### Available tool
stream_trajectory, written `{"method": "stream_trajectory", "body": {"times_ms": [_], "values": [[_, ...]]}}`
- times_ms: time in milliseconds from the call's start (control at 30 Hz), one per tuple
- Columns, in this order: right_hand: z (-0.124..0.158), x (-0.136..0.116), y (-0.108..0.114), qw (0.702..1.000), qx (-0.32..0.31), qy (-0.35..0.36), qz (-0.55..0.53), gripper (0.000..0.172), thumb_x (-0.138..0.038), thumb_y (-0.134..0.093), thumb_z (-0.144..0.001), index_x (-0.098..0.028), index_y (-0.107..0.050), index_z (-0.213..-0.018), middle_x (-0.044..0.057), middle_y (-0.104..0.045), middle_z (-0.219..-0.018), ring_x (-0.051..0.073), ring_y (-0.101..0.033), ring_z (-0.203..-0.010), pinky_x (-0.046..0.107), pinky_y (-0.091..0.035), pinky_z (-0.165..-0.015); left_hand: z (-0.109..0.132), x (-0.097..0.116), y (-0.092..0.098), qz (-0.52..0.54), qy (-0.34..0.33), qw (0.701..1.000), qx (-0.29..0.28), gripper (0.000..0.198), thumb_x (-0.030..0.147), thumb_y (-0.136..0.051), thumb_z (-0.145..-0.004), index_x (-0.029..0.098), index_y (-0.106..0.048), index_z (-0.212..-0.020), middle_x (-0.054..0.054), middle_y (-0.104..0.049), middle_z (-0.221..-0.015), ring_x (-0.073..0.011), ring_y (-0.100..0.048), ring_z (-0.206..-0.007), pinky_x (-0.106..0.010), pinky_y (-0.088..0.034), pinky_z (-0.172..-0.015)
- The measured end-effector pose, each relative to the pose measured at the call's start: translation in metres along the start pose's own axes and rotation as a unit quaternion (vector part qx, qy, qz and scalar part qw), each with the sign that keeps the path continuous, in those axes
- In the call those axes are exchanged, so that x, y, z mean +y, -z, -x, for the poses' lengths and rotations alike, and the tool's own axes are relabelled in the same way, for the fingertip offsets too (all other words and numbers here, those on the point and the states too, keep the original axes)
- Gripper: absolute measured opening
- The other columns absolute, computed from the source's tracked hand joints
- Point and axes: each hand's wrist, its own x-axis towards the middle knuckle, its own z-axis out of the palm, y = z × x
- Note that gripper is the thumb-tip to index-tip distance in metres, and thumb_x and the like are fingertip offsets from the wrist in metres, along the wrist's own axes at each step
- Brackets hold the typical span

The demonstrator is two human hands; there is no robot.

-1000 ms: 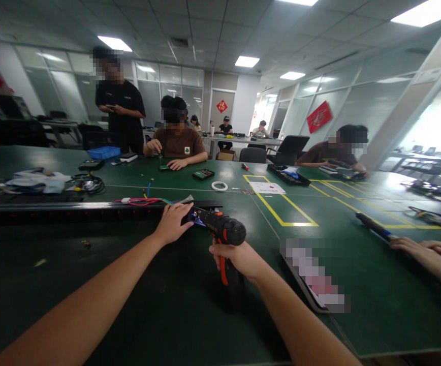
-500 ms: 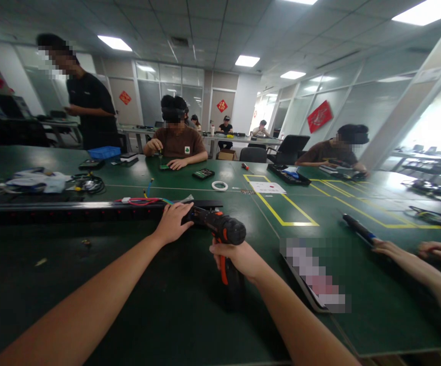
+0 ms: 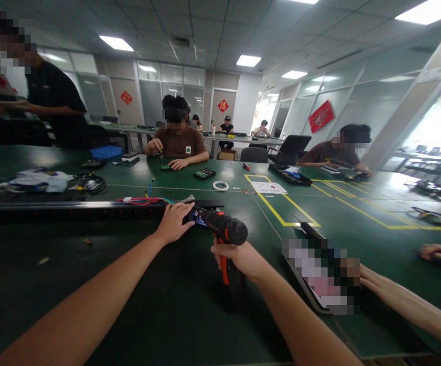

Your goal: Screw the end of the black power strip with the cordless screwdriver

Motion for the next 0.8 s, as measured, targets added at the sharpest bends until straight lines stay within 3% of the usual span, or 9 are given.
{"method": "stream_trajectory", "body": {"times_ms": [800], "values": [[0.0008,-0.0008,-0.0012,1.000,-0.001,-0.001,0.000,0.020,-0.033,-0.076,-0.073,-0.019,-0.062,-0.079,-0.002,-0.063,-0.058,0.016,-0.058,-0.054,0.029,-0.046,-0.058,0.0009,0.0010,0.0020,0.001,-0.001,1.000,-0.001,0.064,0.038,-0.063,-0.094,0.028,-0.042,-0.153,-0.008,-0.057,-0.148,-0.0305,-0.043,-0.138,-0.057,-0.025,-0.118]]}}
